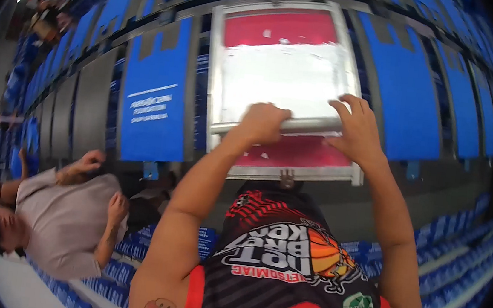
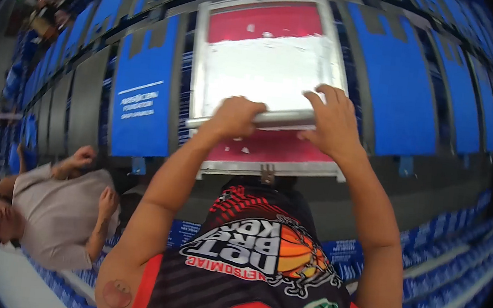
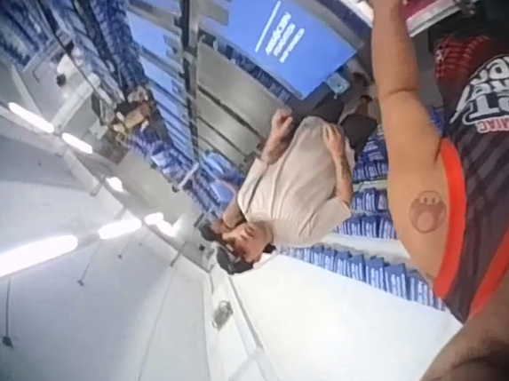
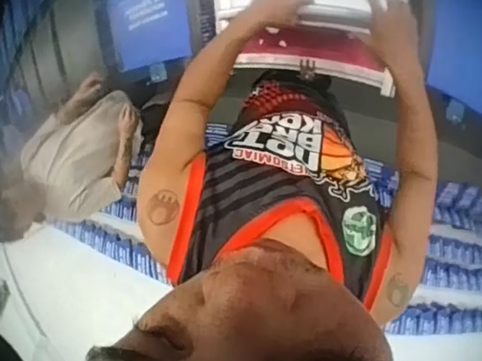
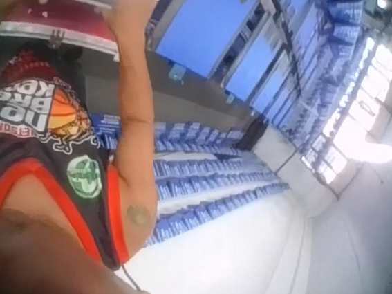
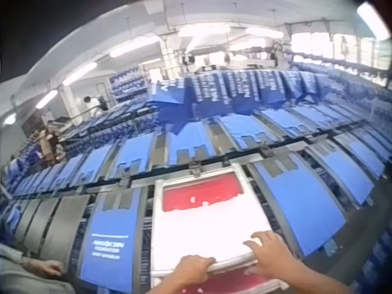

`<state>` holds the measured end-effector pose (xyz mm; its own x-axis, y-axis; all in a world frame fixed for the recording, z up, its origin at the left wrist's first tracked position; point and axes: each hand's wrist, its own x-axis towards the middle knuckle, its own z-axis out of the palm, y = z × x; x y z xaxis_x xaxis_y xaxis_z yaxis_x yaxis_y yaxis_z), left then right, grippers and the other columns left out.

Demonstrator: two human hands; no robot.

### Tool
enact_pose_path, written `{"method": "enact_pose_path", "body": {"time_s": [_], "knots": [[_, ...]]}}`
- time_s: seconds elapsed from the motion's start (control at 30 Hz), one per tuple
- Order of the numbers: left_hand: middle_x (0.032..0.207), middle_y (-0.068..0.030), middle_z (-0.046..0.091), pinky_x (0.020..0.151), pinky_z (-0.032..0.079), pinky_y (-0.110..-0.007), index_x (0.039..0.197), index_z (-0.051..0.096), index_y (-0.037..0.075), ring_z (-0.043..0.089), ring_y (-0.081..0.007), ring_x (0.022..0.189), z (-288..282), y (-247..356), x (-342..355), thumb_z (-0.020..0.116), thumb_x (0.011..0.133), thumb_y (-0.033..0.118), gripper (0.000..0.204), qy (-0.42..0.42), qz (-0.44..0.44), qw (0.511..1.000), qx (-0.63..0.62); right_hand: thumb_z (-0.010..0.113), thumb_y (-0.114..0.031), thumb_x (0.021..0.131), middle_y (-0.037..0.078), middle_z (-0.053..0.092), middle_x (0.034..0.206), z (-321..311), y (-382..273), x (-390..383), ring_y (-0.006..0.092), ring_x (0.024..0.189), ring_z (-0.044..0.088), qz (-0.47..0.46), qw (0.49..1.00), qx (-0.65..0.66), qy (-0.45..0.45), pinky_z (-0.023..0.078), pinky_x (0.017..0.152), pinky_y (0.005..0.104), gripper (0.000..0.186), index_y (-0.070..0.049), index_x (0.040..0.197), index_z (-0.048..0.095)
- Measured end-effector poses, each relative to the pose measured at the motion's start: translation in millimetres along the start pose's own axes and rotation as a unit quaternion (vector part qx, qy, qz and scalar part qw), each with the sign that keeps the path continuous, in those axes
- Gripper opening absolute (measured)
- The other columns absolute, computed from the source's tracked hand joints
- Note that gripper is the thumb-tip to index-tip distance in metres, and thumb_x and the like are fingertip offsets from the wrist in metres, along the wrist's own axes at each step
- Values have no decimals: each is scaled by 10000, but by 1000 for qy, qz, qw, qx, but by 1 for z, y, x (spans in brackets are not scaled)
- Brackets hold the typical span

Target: Apply white ink to blue shirts using a squeegee and screen frame on a multi-station manual screen printing machine.

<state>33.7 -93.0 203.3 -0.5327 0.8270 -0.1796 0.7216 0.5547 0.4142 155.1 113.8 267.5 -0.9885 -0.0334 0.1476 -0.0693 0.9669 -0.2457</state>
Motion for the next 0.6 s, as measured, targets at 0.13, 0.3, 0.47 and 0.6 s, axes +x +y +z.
{"method": "enact_pose_path", "body": {"time_s": [0.13,0.3,0.47,0.6], "knots": [[835,-163,664,728,522,-446,974,656,116,655,-334,840,33,2,23,692,631,186,352,19,50,998,25,855,-268,553,163,621,1075,62,67,3,330,1049,581,64,978,-60,-192,476,855,437,566,-100,1046,634],[758,-122,664,993,283,-663,856,653,89,651,-327,857,47,-39,-62,763,606,213,301,98,-120,987,49,683,-90,665,143,659,787,89,77,-44,340,786,650,37,986,-115,-116,512,675,463,211,-106,872,647],[780,-122,661,779,503,-441,814,666,108,645,-303,817,74,-116,-22,664,685,167,143,200,-107,971,79,718,-209,700,96,665,990,109,78,31,289,909,633,68,977,-129,-157,517,745,443,368,-140,1053,643],[792,-158,676,627,524,-466,891,670,71,669,-335,757,-38,-163,55,649,774,230,198,132,-148,972,123,660,-278,732,141,667,773,105,101,174,336,755,660,12,978,-186,-89,522,644,453,211,-94,835,642]]}}
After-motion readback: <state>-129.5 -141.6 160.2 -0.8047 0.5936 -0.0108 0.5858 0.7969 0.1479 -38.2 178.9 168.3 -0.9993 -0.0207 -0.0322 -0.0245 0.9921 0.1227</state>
